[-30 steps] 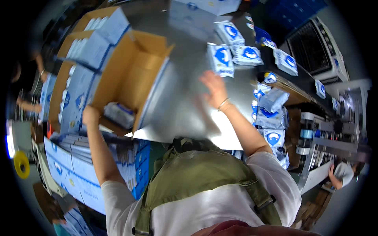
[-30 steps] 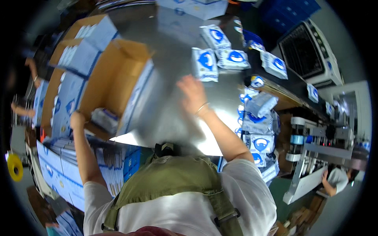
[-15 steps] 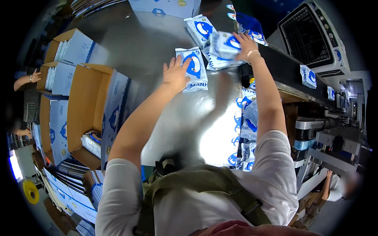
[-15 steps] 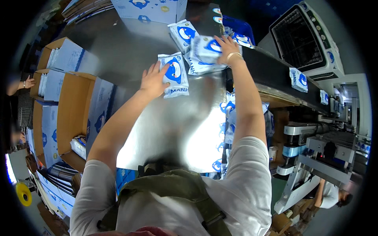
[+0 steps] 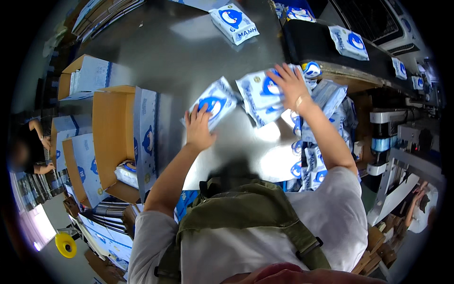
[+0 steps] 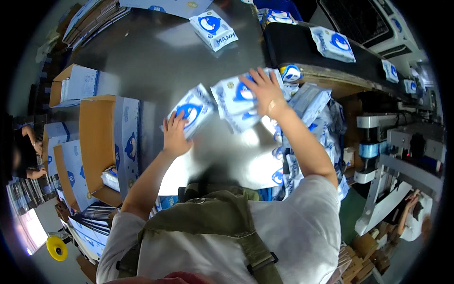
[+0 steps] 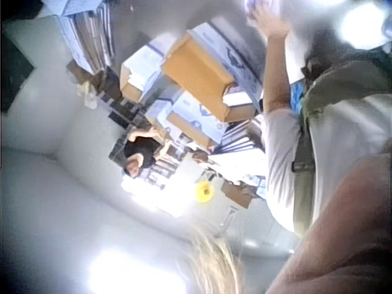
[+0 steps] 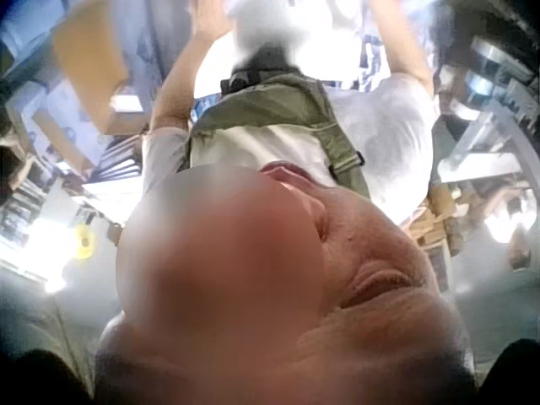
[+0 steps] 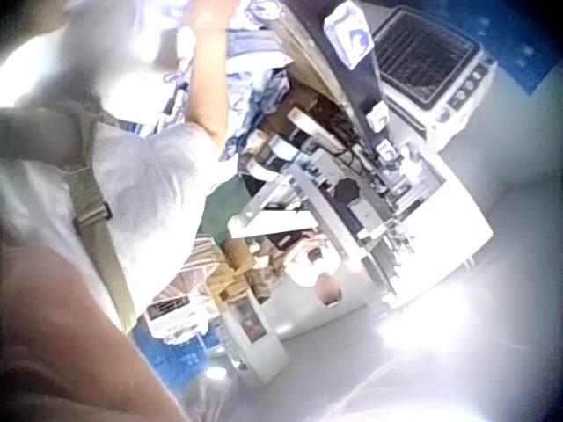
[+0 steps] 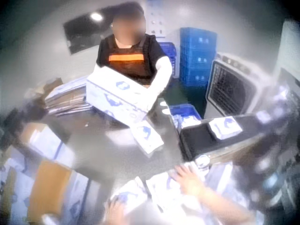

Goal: The person picks up groups of blue packets from a table and places them into cardboard boxes, then closes the box flaps and moves the boxes to the side.

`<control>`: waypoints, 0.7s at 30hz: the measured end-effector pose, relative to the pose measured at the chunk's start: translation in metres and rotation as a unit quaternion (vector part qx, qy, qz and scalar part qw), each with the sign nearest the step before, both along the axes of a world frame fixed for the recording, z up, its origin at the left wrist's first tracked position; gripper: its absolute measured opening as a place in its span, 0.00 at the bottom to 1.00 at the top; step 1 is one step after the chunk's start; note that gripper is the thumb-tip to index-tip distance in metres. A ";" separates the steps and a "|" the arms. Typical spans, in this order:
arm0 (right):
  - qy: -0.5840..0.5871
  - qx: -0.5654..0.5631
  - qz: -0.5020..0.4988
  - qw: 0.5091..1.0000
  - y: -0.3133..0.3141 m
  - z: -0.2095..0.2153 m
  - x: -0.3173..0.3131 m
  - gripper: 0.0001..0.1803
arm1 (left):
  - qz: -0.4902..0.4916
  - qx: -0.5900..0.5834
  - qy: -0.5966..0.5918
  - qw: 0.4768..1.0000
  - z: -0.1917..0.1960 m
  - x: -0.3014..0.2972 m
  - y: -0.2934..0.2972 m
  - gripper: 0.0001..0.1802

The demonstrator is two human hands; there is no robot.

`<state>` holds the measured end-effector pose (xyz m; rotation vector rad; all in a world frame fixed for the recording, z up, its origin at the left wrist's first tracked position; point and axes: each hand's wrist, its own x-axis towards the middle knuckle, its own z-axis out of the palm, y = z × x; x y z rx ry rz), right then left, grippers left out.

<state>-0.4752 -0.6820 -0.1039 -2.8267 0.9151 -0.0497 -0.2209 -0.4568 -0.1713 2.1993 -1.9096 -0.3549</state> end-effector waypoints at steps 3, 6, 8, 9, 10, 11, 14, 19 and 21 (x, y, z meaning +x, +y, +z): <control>0.021 -0.136 0.052 0.989 0.083 -0.020 -0.057 0.37 | 0.045 0.014 0.037 0.998 0.012 -0.005 0.061 0.42; -0.069 -0.074 0.015 0.995 0.130 -0.031 -0.080 0.33 | 0.089 -0.014 -0.047 0.995 0.001 0.001 0.106 0.43; -0.023 -0.098 0.043 0.994 0.120 -0.027 -0.075 0.41 | 0.072 -0.020 -0.082 0.994 -0.012 0.016 0.126 0.43; -0.011 -0.072 0.046 0.996 0.111 -0.014 -0.065 0.47 | 0.066 -0.025 -0.099 0.993 -0.014 0.022 0.133 0.43; -0.026 -0.059 0.020 0.998 0.100 -0.016 -0.055 0.52 | 0.052 0.004 -0.085 0.995 -0.006 0.026 0.132 0.43; -0.042 -0.046 0.001 0.998 0.087 -0.017 -0.042 0.57 | 0.017 0.038 -0.059 0.997 0.007 0.029 0.129 0.43; 0.002 0.061 -0.107 0.992 0.034 -0.012 0.001 0.58 | -0.129 0.093 0.032 0.987 0.041 0.032 0.109 0.45; 0.017 0.297 -0.124 0.947 0.006 -0.054 0.039 0.62 | -0.240 0.262 0.227 0.907 0.017 -0.015 0.069 0.40; -0.021 0.348 -0.070 0.935 0.043 -0.059 0.052 0.62 | -0.197 0.216 0.194 0.936 0.027 -0.026 0.060 0.36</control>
